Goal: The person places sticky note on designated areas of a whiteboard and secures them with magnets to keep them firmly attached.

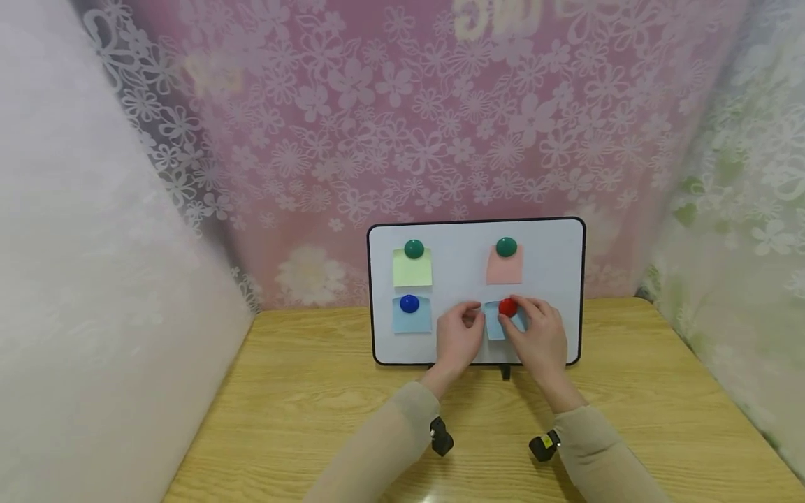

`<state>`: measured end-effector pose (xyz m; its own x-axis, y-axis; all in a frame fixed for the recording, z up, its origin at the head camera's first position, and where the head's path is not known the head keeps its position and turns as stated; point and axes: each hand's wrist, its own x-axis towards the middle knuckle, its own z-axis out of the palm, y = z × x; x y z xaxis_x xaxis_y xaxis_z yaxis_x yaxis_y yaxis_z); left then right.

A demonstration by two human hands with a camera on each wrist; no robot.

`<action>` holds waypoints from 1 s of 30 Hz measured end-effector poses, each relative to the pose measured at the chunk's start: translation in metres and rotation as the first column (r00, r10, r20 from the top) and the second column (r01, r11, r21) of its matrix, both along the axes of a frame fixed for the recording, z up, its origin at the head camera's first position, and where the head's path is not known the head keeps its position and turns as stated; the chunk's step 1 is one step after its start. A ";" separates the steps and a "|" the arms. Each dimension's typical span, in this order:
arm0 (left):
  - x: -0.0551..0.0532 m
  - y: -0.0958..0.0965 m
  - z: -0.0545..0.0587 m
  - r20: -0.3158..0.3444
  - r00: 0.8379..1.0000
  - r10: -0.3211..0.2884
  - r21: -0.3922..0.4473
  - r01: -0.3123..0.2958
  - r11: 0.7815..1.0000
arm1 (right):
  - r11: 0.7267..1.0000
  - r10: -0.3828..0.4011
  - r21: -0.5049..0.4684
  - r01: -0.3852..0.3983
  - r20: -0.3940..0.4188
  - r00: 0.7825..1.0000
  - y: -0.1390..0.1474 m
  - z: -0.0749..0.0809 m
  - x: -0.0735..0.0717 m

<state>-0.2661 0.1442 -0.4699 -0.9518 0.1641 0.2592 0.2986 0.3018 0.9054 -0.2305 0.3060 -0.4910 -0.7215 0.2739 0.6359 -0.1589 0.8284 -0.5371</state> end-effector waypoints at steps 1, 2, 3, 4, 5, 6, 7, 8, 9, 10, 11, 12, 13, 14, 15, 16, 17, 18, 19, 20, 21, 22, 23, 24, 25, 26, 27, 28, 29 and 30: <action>0.000 0.000 0.000 -0.007 1.000 -0.003 -0.001 0.003 1.000 | 1.000 -0.003 0.000 0.003 0.000 1.000 0.001 0.000 0.000; 0.000 -0.001 0.000 -0.014 1.000 -0.005 0.000 0.005 1.000 | 1.000 -0.004 0.000 0.004 0.001 1.000 0.001 0.000 -0.001; -0.001 -0.001 -0.001 -0.020 1.000 -0.006 0.006 0.007 1.000 | 1.000 -0.002 -0.001 0.002 -0.002 1.000 0.001 -0.001 -0.001; -0.001 -0.002 -0.001 -0.026 1.000 -0.006 0.005 0.006 1.000 | 1.000 0.002 -0.002 -0.002 -0.005 1.000 0.001 -0.001 -0.002; 0.000 -0.002 -0.001 -0.028 1.000 -0.006 0.008 0.006 1.000 | 1.000 0.005 -0.001 -0.005 -0.011 1.000 0.000 -0.002 -0.002; 0.000 -0.003 -0.002 -0.029 1.000 -0.006 0.009 0.006 1.000 | 1.000 0.010 0.000 -0.010 -0.015 1.000 0.000 -0.002 -0.001; 0.001 -0.003 -0.003 -0.028 1.000 -0.006 0.011 0.006 1.000 | 1.000 0.014 0.001 -0.014 -0.020 1.000 -0.001 -0.002 -0.001; 0.001 -0.004 -0.003 -0.027 1.000 -0.005 0.015 0.006 1.000 | 1.000 0.019 0.003 -0.019 -0.027 0.999 -0.001 -0.003 -0.001; 0.002 -0.005 -0.004 -0.027 1.000 -0.006 0.020 0.007 1.000 | 1.000 0.025 0.005 -0.024 -0.033 0.999 -0.002 -0.003 0.000; 0.003 -0.006 -0.005 -0.027 1.000 -0.007 0.019 0.008 1.000 | 1.000 0.028 0.009 -0.028 -0.040 0.999 -0.003 -0.003 0.000; 0.003 -0.007 -0.005 -0.028 1.000 -0.010 0.023 0.011 1.000 | 0.999 0.032 0.013 -0.031 -0.047 0.998 -0.004 -0.002 0.001; 0.003 -0.008 -0.005 -0.030 0.999 -0.013 0.027 0.014 1.000 | 0.999 0.036 0.015 -0.035 -0.052 0.998 -0.004 -0.002 0.001; 0.004 -0.009 -0.005 -0.030 0.999 -0.015 0.029 0.016 0.999 | 0.999 0.039 0.018 -0.038 -0.059 0.997 -0.005 -0.002 0.002; 0.004 -0.011 -0.005 -0.028 0.999 -0.018 0.034 0.019 0.999 | 0.999 0.043 0.020 -0.042 -0.065 0.997 -0.005 -0.002 0.002; 0.005 -0.012 -0.005 -0.028 0.999 -0.021 0.035 0.022 0.999 | 0.999 0.048 0.024 -0.046 -0.071 0.996 -0.005 -0.002 0.003; 0.005 -0.014 -0.006 -0.026 0.999 -0.026 0.035 0.027 0.999 | 0.998 0.053 0.029 -0.051 -0.076 0.996 -0.005 -0.001 0.004; 0.006 -0.016 -0.006 -0.025 0.999 -0.034 0.037 0.035 0.999 | 0.998 0.059 0.033 -0.057 -0.078 0.995 -0.005 -0.001 0.005; 0.006 -0.019 -0.007 -0.025 0.999 -0.041 0.034 0.042 0.999 | 0.997 0.066 0.037 -0.063 -0.079 0.995 -0.005 -0.001 0.007; 0.007 -0.022 -0.009 -0.028 0.998 -0.050 0.026 0.051 0.998 | 0.997 0.074 0.043 -0.071 -0.079 0.994 -0.004 0.000 0.008; 0.007 -0.026 -0.010 -0.036 0.997 -0.063 0.015 0.063 0.998 | 0.995 0.089 0.054 -0.085 -0.075 0.993 -0.004 0.000 0.010; 0.009 -0.030 -0.012 -0.050 0.996 -0.076 -0.003 0.076 0.997 | 0.992 0.106 0.069 -0.101 -0.070 0.992 -0.004 0.001 0.013; 0.010 -0.034 -0.014 -0.066 0.993 -0.093 -0.034 0.091 0.995 | 0.989 0.125 0.085 -0.119 -0.063 0.990 -0.003 0.002 0.015; 0.011 -0.039 -0.015 -0.090 0.989 -0.115 -0.075 0.108 0.991 | 0.984 0.145 0.107 -0.139 -0.055 0.988 -0.002 0.003 0.018; 0.013 -0.044 -0.016 -0.117 0.984 -0.136 -0.129 0.121 0.984 | 0.977 0.170 0.134 -0.163 -0.045 0.984 -0.002 0.004 0.021; 0.015 -0.050 -0.017 -0.150 0.975 -0.162 -0.186 0.133 0.973 | 0.968 0.198 0.165 -0.190 -0.033 0.980 -0.001 0.005 0.024; 0.018 -0.056 -0.017 -0.180 0.965 -0.189 -0.246 0.142 0.959 | 0.956 0.227 0.197 -0.219 -0.019 0.974 -0.001 0.006 0.027; 0.021 -0.062 -0.017 -0.209 0.954 -0.215 -0.307 0.145 0.940 | 0.942 0.252 0.230 -0.245 -0.002 0.968 0.000 0.007 0.031; 0.023 -0.068 -0.016 -0.241 0.939 -0.244 -0.373 0.143 0.917 | 0.928 0.272 0.259 -0.268 0.018 0.962 0.000 0.007 0.034; 0.025 -0.074 -0.016 -0.269 0.923 -0.275 -0.432 0.139 0.891 | 0.914 0.286 0.288 -0.285 0.040 0.957 0.000 0.008 0.038; 0.027 -0.081 -0.015 -0.292 0.907 -0.302 -0.489 0.130 0.862 | 0.903 0.296 0.307 -0.302 0.068 0.953 -0.001 0.009 0.042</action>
